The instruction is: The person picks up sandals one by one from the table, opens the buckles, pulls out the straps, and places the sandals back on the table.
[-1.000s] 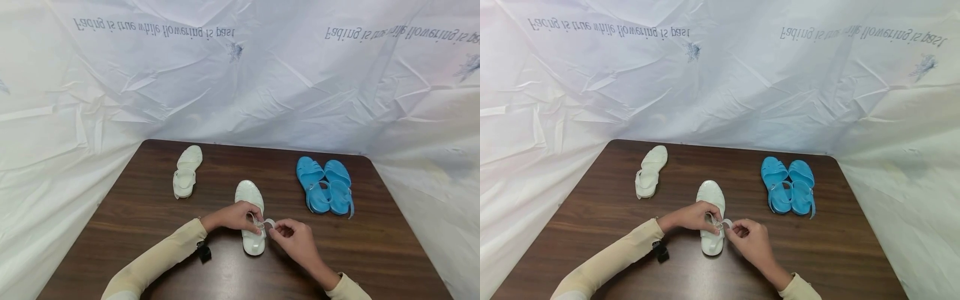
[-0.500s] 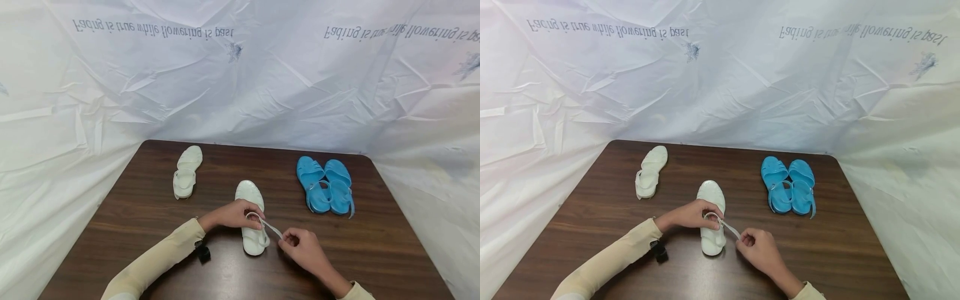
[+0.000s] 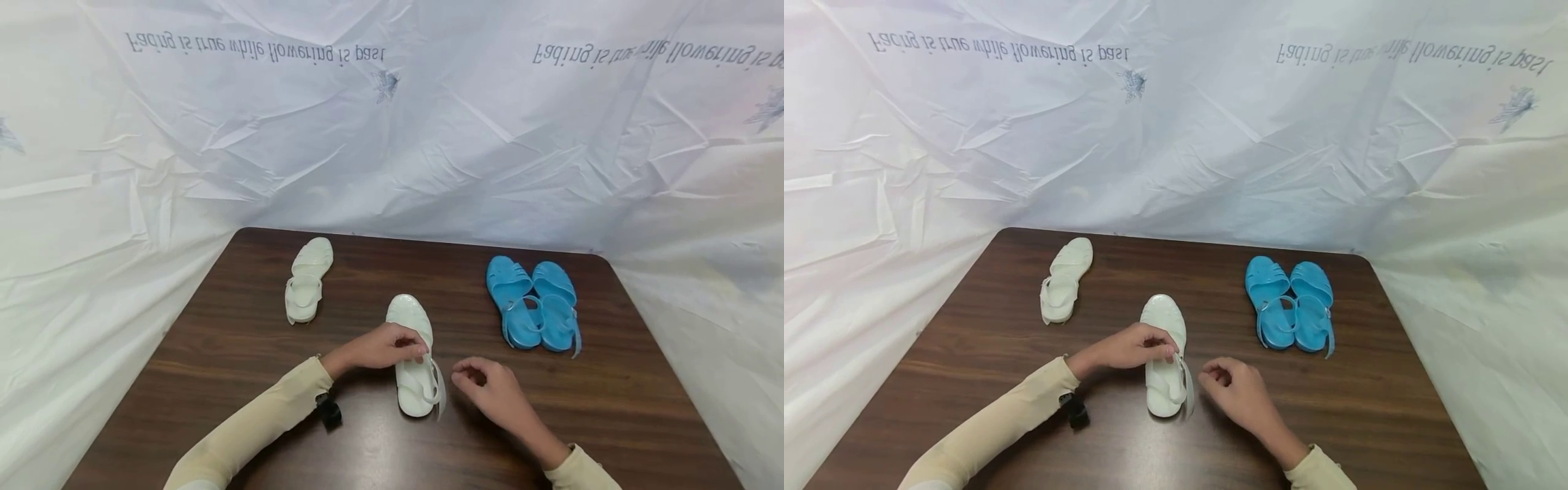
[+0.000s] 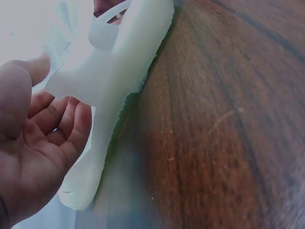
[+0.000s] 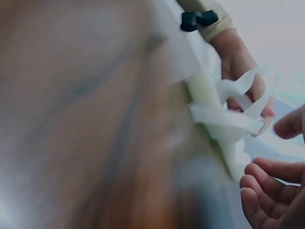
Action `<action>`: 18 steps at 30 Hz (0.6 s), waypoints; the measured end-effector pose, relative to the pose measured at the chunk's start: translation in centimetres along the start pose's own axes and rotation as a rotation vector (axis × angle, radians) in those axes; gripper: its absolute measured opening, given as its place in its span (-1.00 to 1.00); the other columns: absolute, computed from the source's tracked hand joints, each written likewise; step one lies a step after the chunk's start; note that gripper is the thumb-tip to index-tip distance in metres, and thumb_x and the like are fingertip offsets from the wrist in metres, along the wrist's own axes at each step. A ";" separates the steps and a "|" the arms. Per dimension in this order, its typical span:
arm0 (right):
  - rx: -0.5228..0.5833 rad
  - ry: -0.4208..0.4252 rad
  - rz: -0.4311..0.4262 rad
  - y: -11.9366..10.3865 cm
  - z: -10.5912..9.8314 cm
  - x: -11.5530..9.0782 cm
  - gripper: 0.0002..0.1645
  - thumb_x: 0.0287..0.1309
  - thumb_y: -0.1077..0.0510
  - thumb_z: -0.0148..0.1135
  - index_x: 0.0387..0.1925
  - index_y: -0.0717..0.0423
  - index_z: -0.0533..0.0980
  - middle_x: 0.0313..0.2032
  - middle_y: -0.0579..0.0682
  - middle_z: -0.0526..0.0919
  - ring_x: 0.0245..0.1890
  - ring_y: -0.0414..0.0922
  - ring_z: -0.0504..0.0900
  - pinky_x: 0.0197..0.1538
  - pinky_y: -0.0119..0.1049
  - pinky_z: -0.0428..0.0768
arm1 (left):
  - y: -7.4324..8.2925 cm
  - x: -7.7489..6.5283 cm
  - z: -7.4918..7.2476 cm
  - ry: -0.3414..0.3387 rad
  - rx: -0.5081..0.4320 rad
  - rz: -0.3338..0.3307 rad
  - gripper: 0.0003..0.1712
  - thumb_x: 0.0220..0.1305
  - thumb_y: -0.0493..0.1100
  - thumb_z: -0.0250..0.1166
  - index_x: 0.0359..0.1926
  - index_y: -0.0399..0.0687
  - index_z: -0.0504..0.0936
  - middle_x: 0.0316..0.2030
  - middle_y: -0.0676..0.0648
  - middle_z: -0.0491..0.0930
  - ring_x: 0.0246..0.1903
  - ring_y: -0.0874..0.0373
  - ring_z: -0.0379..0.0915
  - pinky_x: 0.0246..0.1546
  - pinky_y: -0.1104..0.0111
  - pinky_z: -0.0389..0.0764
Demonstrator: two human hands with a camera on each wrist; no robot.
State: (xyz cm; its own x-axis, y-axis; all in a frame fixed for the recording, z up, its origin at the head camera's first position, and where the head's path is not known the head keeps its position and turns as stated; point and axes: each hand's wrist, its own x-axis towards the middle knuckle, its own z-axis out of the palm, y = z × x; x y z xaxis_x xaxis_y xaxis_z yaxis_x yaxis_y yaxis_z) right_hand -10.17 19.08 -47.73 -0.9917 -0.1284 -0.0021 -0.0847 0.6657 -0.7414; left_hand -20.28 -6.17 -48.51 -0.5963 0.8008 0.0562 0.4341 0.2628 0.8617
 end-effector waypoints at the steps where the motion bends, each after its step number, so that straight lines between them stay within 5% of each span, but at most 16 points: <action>1: 0.018 0.019 0.008 -0.3 0.2 0.3 -0.90 0.29 0.07 0.39 -0.22 -0.02 0.72 -0.40 -0.23 0.69 -0.39 -0.30 0.59 -0.31 -0.39 0.57 | 0.0 0.0 0.0 0.006 -0.006 -0.006 -0.75 0.57 -0.05 0.15 -0.13 0.02 0.74 -0.29 0.11 0.73 -0.28 0.33 0.60 -0.20 0.41 0.62; 9: 0.139 0.061 0.027 -1.7 2.4 2.0 -0.84 0.30 0.02 0.40 -0.19 -0.02 0.72 -0.33 -0.16 0.72 -0.32 -0.24 0.64 -0.23 -0.36 0.60 | -0.2 0.2 0.1 0.043 0.016 -0.056 -0.63 0.61 0.02 0.07 -0.25 0.04 0.73 -0.36 0.13 0.70 -0.35 0.30 0.59 -0.30 0.41 0.60; 18: 0.155 0.078 0.017 -2.0 3.7 2.5 -0.90 0.24 0.07 0.45 -0.26 -0.02 0.72 -0.39 -0.18 0.69 -0.37 -0.23 0.60 -0.29 -0.39 0.59 | -0.2 0.2 0.0 0.036 0.023 -0.057 -0.61 0.60 -0.03 0.09 -0.38 -0.02 0.67 -0.52 0.15 0.58 -0.57 0.34 0.38 -0.44 0.47 0.44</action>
State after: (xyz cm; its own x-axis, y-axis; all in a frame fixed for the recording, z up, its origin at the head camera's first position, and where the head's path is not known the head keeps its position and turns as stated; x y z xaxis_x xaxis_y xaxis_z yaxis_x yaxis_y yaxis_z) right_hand -12.10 14.76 -48.74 -0.9979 -0.0566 0.0317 -0.0575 0.5450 -0.8365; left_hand -20.44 -6.07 -48.72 -0.6442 0.7644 0.0264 0.4141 0.3196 0.8523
